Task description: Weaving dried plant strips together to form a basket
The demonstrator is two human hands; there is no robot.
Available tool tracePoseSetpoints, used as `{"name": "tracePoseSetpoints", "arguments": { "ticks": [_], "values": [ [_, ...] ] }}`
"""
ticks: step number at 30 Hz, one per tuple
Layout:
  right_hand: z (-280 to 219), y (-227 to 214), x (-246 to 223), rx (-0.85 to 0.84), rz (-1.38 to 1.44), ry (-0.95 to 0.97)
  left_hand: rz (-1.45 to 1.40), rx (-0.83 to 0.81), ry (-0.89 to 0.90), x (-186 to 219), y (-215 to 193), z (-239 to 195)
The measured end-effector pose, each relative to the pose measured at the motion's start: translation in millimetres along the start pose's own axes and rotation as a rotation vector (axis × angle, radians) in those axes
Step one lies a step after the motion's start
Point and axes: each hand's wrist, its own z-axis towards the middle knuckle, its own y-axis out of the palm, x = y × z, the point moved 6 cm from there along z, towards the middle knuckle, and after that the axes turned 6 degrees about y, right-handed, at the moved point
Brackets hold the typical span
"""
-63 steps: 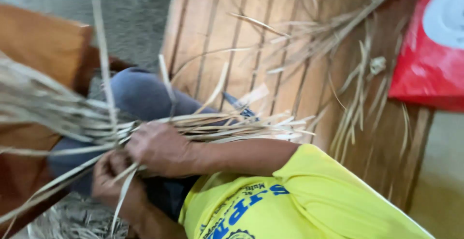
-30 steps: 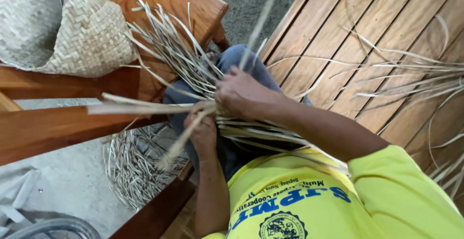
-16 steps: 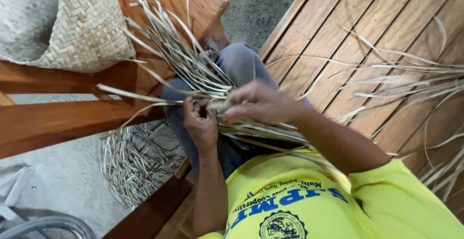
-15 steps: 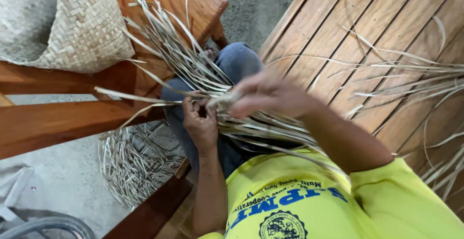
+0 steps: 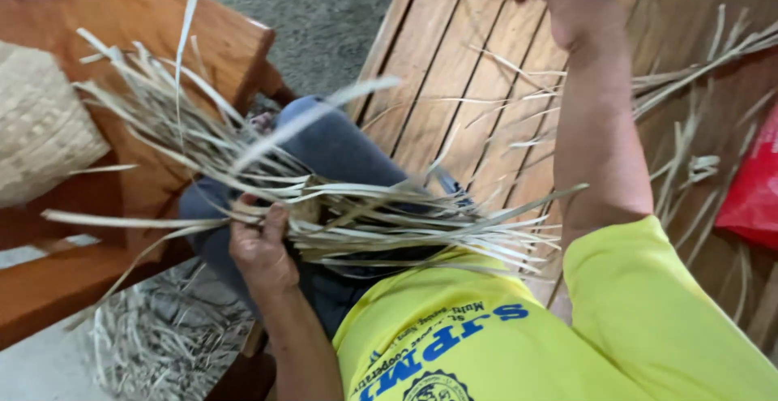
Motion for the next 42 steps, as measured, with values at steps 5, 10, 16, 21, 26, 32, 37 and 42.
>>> {"name": "tracePoseSetpoints", "arguments": {
  "ticks": [5,10,16,21,26,32,37,42],
  "values": [
    [-33.1,-34.3,53.4,0.113,-0.694,0.468,-0.088,0.071,-0.045,-15.1,-4.0,0.2],
    [-41.9,-52.9,191.9,-0.356,-1.252,0.251,-0.017,0.078,-0.105,-14.5,-2.3,-3.2],
    [-47.4,81.5,36.4,-0.344,-0.92,0.087,-0.076,-0.006,-0.074,10.9,6.9,-5.3],
    [-93.8,257.4,-105.6,-0.618,-0.71,-0.734,-0.094,-0.03,-0.145,-2.1,8.7,-4.6],
    [-122.3,290.6,-150.2,-0.75,-0.758,-0.843,-0.002,-0.067,-0.007,2.9,4.9,-12.2],
    [-67.1,92.3,-16.9,-0.323,-0.721,-0.415,0.057,-0.063,-0.025,25.1,10.1,-16.2],
    [-105.1,-179.7,202.7,0.291,-1.293,0.295,-0.072,-0.055,0.079,35.5,5.6,-20.8],
    [-149.1,-249.6,229.9,0.444,-1.088,0.446,0.063,-0.105,0.103,39.0,4.6,-23.3]
  ]
}}
